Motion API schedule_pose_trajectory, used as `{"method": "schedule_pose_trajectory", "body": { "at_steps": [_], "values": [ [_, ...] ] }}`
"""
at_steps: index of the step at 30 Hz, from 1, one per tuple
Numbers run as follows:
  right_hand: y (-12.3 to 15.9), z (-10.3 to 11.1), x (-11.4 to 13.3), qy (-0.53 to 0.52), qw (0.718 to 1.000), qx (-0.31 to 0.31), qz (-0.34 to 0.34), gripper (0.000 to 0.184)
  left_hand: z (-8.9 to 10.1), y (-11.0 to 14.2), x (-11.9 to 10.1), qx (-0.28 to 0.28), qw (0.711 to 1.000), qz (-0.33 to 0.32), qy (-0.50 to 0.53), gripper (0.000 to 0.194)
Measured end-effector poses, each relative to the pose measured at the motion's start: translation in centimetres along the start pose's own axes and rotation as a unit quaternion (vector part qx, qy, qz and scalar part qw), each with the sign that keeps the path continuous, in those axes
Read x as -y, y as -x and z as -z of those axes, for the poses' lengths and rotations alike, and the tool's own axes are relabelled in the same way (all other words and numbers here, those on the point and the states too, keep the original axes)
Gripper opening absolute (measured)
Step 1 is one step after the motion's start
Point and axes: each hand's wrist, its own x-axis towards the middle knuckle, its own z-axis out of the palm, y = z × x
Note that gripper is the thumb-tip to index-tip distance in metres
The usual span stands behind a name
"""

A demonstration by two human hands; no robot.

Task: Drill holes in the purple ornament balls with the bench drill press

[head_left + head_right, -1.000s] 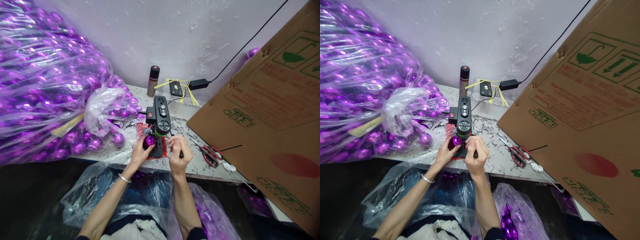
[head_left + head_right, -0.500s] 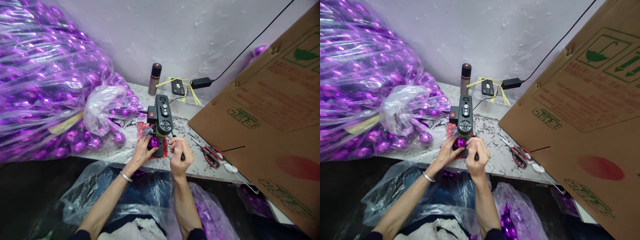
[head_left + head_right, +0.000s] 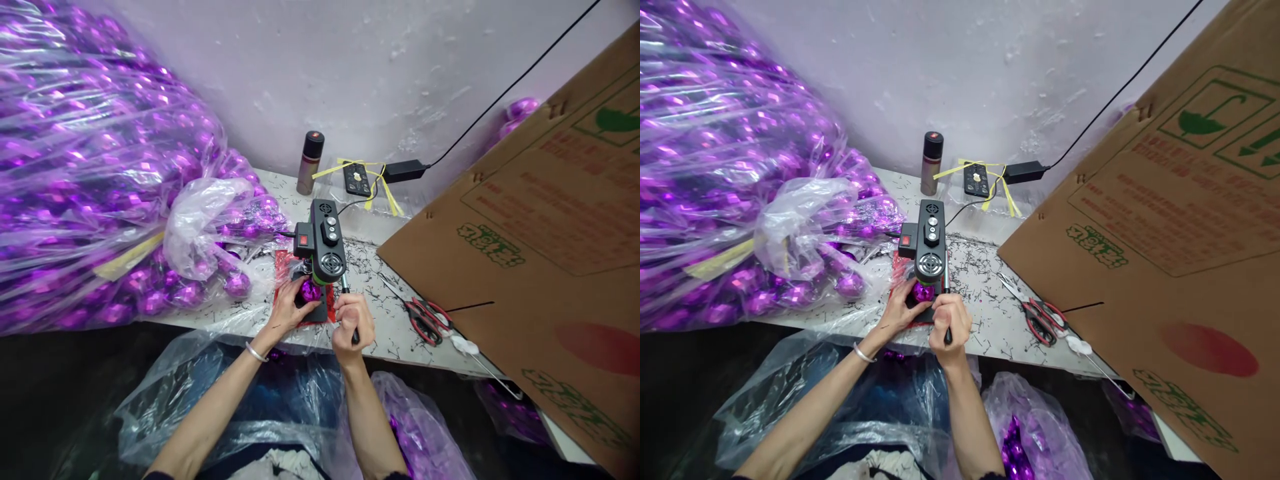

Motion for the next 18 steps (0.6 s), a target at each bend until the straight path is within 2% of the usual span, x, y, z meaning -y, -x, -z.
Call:
{"method": "schedule_pose_trajectory", "body": {
  "at_steps": [6,18],
  "values": [
    [2.3,-0.9,-1.6,0.008,1.000,-0.023,0.014,0.035,-0.1,0.0,0.1,-0.003,1.000,-0.004,-0.005,0.060],
    [2.8,-1.5,-2.5,0.001,0.998,-0.050,0.027,0.036,-0.7,0.0,0.7,-0.019,1.000,-0.016,-0.001,0.061]
  ]
}}
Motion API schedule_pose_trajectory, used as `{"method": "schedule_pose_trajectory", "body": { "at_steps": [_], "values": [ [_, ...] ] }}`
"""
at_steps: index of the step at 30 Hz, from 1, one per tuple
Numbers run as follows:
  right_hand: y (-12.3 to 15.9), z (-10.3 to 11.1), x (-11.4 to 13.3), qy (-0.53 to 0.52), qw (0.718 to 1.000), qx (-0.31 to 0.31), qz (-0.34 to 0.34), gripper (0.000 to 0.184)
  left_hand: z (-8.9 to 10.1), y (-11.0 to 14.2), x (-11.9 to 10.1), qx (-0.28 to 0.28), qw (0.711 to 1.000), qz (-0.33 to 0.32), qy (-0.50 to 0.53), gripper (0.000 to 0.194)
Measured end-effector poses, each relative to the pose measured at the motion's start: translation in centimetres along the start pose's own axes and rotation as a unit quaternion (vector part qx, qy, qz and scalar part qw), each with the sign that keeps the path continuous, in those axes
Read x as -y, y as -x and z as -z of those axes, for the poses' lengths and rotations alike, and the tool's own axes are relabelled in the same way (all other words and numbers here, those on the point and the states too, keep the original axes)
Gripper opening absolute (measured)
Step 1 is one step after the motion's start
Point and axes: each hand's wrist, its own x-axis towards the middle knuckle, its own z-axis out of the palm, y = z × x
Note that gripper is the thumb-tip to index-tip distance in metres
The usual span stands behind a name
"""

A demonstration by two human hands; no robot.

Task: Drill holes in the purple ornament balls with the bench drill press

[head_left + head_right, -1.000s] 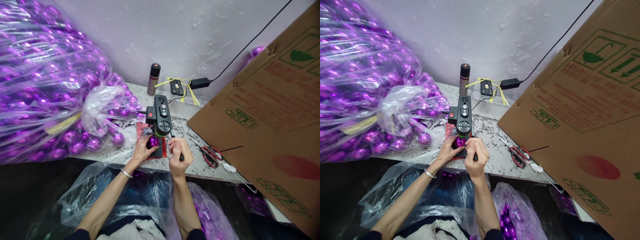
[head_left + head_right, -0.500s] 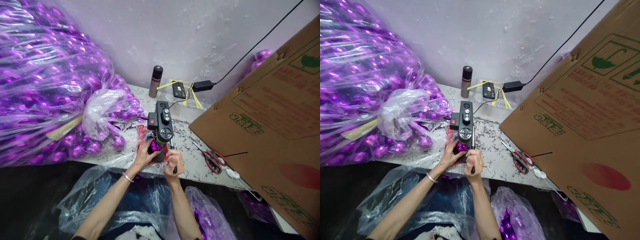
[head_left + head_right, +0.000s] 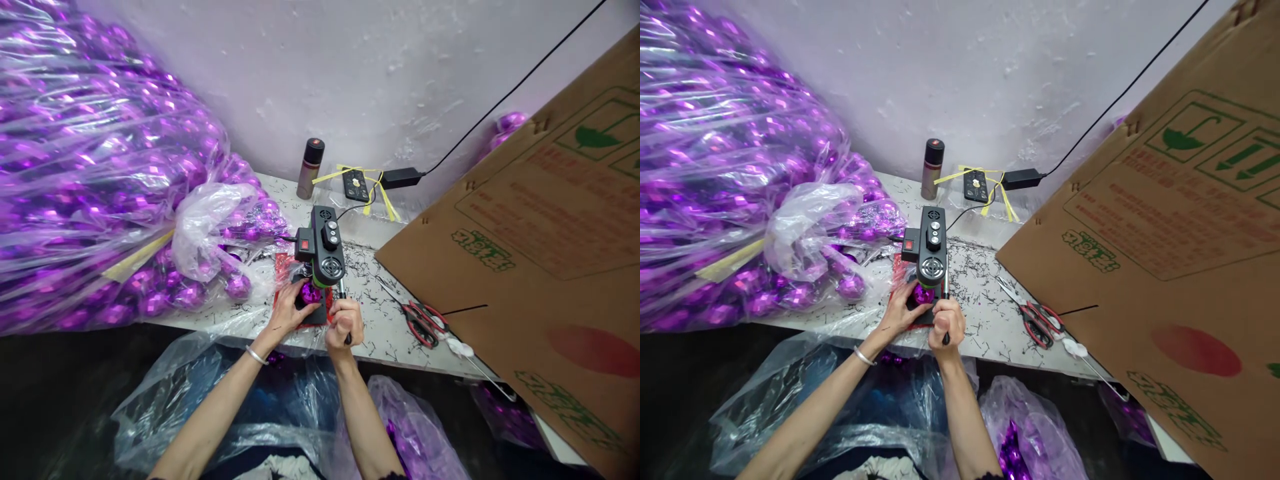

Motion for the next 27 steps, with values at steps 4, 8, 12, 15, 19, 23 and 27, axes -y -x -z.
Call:
{"method": "schedule_pose_trajectory", "body": {
  "at_steps": [4,8,12,15,19,23,27],
  "values": [
    [0.2,-0.2,-0.4,0.004,1.000,-0.002,0.007,0.036,0.0,-0.1,0.1,0.000,1.000,-0.002,-0.003,0.061],
    [0.4,-0.3,-0.6,-0.002,1.000,-0.006,0.007,0.036,0.1,-0.2,0.0,0.005,1.000,0.003,0.003,0.059],
    [0.2,-0.6,-0.6,-0.006,1.000,-0.013,0.013,0.034,0.1,-0.4,0.0,0.007,1.000,0.012,0.010,0.058],
    [0.1,-0.7,-0.6,-0.005,1.000,-0.016,0.016,0.033,0.1,-0.6,0.0,0.008,1.000,0.011,0.017,0.058],
    [0.1,-0.7,-0.6,-0.006,0.999,-0.002,0.039,0.035,0.2,-0.7,0.0,0.010,1.000,0.010,0.020,0.057],
    [-0.7,-0.5,0.2,-0.010,0.999,0.000,0.033,0.037,0.3,-0.9,0.0,0.011,1.000,0.012,0.017,0.057],
    [-3.8,-0.2,2.5,-0.004,0.999,-0.002,-0.036,0.036,0.4,-1.1,-0.5,0.020,0.999,0.022,0.026,0.059]
  ]
}}
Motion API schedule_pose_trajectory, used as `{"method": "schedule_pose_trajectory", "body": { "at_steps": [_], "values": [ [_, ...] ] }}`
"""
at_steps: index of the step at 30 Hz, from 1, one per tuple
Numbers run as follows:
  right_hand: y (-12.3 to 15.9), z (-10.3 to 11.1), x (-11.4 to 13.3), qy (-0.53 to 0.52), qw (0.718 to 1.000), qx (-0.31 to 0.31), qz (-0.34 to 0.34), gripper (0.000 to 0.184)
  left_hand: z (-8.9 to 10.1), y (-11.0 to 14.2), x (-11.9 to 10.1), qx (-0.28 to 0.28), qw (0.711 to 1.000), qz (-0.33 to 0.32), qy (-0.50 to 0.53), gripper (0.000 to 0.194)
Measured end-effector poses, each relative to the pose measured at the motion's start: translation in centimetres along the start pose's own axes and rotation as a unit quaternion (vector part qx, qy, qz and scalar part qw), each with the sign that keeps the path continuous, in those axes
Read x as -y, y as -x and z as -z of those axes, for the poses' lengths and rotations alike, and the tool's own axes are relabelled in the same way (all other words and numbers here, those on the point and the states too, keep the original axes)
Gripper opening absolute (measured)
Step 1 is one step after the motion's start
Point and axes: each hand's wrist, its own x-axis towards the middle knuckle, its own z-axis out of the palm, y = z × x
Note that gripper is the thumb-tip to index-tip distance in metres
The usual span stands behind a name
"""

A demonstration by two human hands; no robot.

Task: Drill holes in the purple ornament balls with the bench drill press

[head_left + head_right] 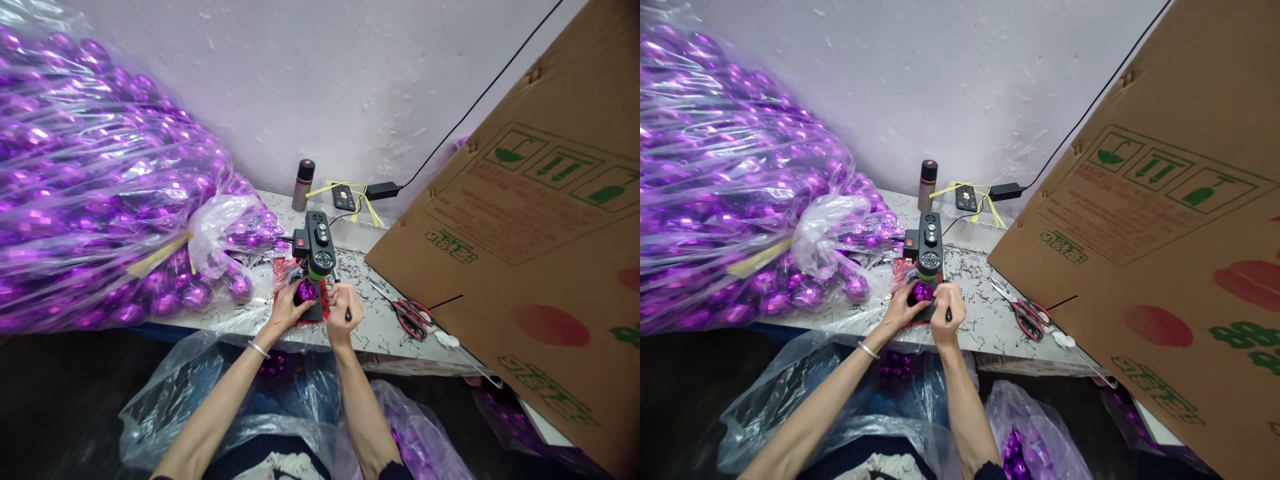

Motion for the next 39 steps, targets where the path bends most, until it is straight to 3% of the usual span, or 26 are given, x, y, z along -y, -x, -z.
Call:
{"method": "schedule_pose_trajectory", "body": {
  "at_steps": [5,7,10,12,15,17,19,20,22,24,27,34,39],
  "values": [
    [-2.9,0.4,2.3,-0.018,0.994,0.023,-0.107,0.039,1.8,2.8,-1.6,-0.038,0.999,0.023,0.022,0.060],
    [-2.8,0.5,2.4,-0.029,0.995,0.026,-0.097,0.039,3.4,5.8,-1.9,-0.044,0.999,0.000,0.004,0.065],
    [-2.0,0.6,1.9,-0.042,0.996,0.027,-0.069,0.039,5.3,11.5,-1.5,0.013,0.993,-0.106,-0.044,0.081],
    [-1.4,0.6,1.6,-0.046,0.997,0.020,-0.059,0.038,5.8,14.7,-0.9,0.043,0.986,-0.137,-0.085,0.086],
    [-0.9,0.5,1.3,-0.043,0.997,0.008,-0.062,0.038,5.7,16.4,-0.2,0.032,0.981,-0.146,-0.124,0.084],
    [-0.7,0.4,1.2,-0.042,0.997,0.004,-0.064,0.038,6.1,14.5,-0.1,-0.002,0.981,-0.151,-0.124,0.065],
    [-0.7,0.4,1.1,-0.040,0.997,0.003,-0.062,0.037,7.1,10.3,0.0,-0.040,0.982,-0.134,-0.130,0.035],
    [-0.7,0.4,1.1,-0.040,0.997,0.003,-0.060,0.037,7.8,7.5,0.1,-0.056,0.981,-0.109,-0.150,0.029],
    [-0.7,0.3,1.2,-0.038,0.998,0.002,-0.056,0.038,9.5,1.6,0.8,-0.052,0.973,-0.026,-0.221,0.028],
    [-0.8,0.3,1.4,-0.036,0.998,0.002,-0.053,0.039,11.0,-3.7,1.8,-0.014,0.949,0.077,-0.305,0.026],
    [-0.8,0.4,1.4,-0.035,0.998,0.004,-0.051,0.039,12.5,-8.9,3.3,-0.007,0.941,0.105,-0.320,0.023],
    [-0.3,0.3,1.2,-0.040,0.997,-0.008,-0.059,0.036,14.3,-12.7,4.9,0.009,0.948,0.096,-0.305,0.036],
    [-0.5,0.3,1.3,-0.036,0.998,-0.001,-0.050,0.038,13.7,-13.4,5.1,0.065,0.942,0.115,-0.309,0.039]
  ]
}}
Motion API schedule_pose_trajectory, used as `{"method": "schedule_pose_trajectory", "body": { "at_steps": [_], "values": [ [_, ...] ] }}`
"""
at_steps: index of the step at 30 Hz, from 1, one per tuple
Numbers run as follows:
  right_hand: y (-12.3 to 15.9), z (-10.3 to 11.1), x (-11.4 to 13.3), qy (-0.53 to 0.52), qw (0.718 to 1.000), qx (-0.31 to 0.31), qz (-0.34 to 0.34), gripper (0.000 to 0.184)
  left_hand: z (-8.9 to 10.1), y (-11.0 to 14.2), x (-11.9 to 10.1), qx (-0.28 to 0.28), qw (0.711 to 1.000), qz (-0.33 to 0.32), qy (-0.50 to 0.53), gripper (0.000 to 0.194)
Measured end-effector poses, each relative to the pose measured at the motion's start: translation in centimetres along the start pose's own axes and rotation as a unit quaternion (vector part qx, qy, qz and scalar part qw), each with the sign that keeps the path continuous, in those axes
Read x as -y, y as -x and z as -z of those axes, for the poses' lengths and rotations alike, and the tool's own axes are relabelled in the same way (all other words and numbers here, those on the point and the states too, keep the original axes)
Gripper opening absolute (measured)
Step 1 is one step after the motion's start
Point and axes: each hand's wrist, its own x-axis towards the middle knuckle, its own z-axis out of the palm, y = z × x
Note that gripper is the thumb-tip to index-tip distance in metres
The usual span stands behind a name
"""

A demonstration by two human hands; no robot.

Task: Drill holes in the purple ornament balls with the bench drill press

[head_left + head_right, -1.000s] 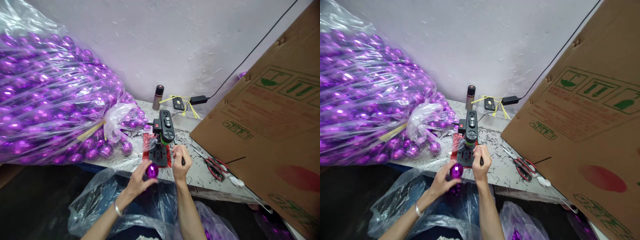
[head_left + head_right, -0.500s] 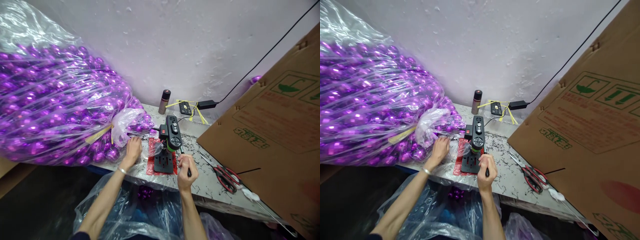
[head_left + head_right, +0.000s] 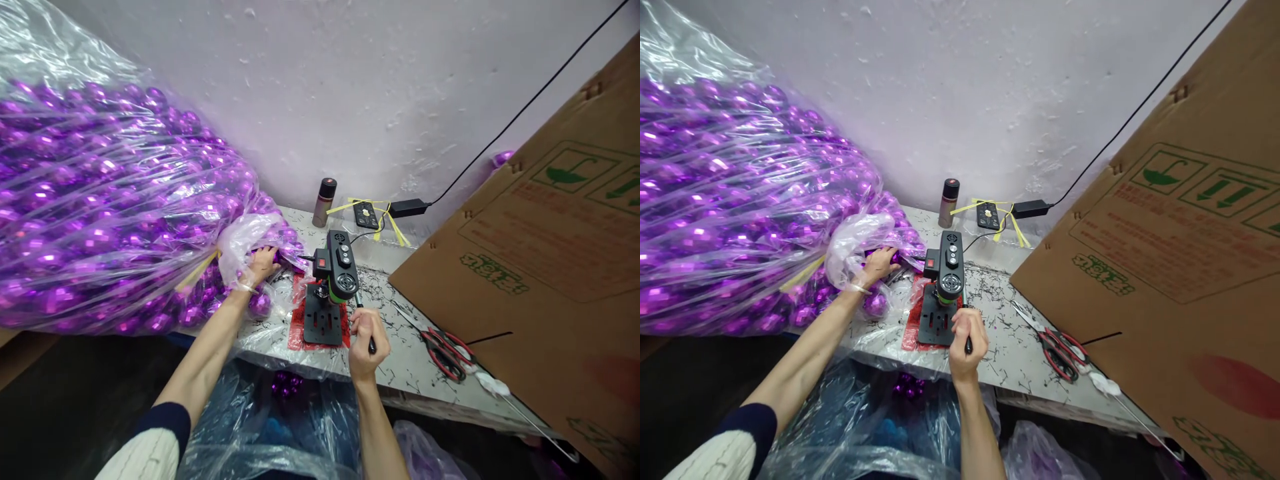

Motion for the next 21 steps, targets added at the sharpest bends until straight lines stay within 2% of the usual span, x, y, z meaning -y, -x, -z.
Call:
{"method": "schedule_pose_trajectory", "body": {
  "at_steps": [5,7,8,9,10,13,15,17,19,20,21],
  "values": [
    [0.0,0.3,-0.2,0.007,1.000,0.017,0.009,0.036,-0.2,1.4,-0.9,0.023,1.000,-0.003,0.014,0.049],
    [0.0,0.4,-0.2,0.010,1.000,0.026,0.012,0.035,0.5,2.8,-0.9,0.008,0.997,0.001,0.074,0.056],
    [0.0,0.4,-0.2,0.011,0.999,0.029,0.012,0.035,0.8,3.7,-0.8,-0.009,0.991,0.005,0.135,0.059],
    [-0.1,0.4,-0.1,0.010,0.999,0.030,0.011,0.035,1.2,4.8,-0.7,-0.030,0.976,0.013,0.217,0.061],
    [-0.2,0.4,0.0,0.008,0.999,0.030,0.008,0.036,1.3,6.0,-0.7,-0.049,0.949,0.025,0.311,0.062],
    [-0.7,0.3,0.5,-0.001,1.000,0.025,-0.008,0.038,0.8,10.2,-1.6,-0.046,0.830,0.077,0.551,0.059],
    [-1.3,0.3,0.9,-0.005,0.999,0.027,-0.020,0.039,-0.6,12.8,-3.0,-0.015,0.757,0.119,0.643,0.059],
    [-2.0,0.3,1.4,-0.002,0.999,0.035,-0.028,0.040,-2.4,14.6,-4.8,-0.002,0.704,0.160,0.691,0.062],
    [-2.6,0.3,1.8,0.004,0.998,0.045,-0.034,0.040,-4.3,15.6,-6.6,-0.008,0.682,0.192,0.706,0.068],
    [-2.8,0.4,1.9,0.006,0.998,0.048,-0.033,0.039,-5.2,15.8,-7.4,-0.010,0.688,0.197,0.698,0.071],
    [-2.9,0.4,2.0,0.007,0.998,0.052,-0.031,0.039,-6.0,15.9,-8.0,-0.010,0.706,0.191,0.682,0.073]
  ]
}}
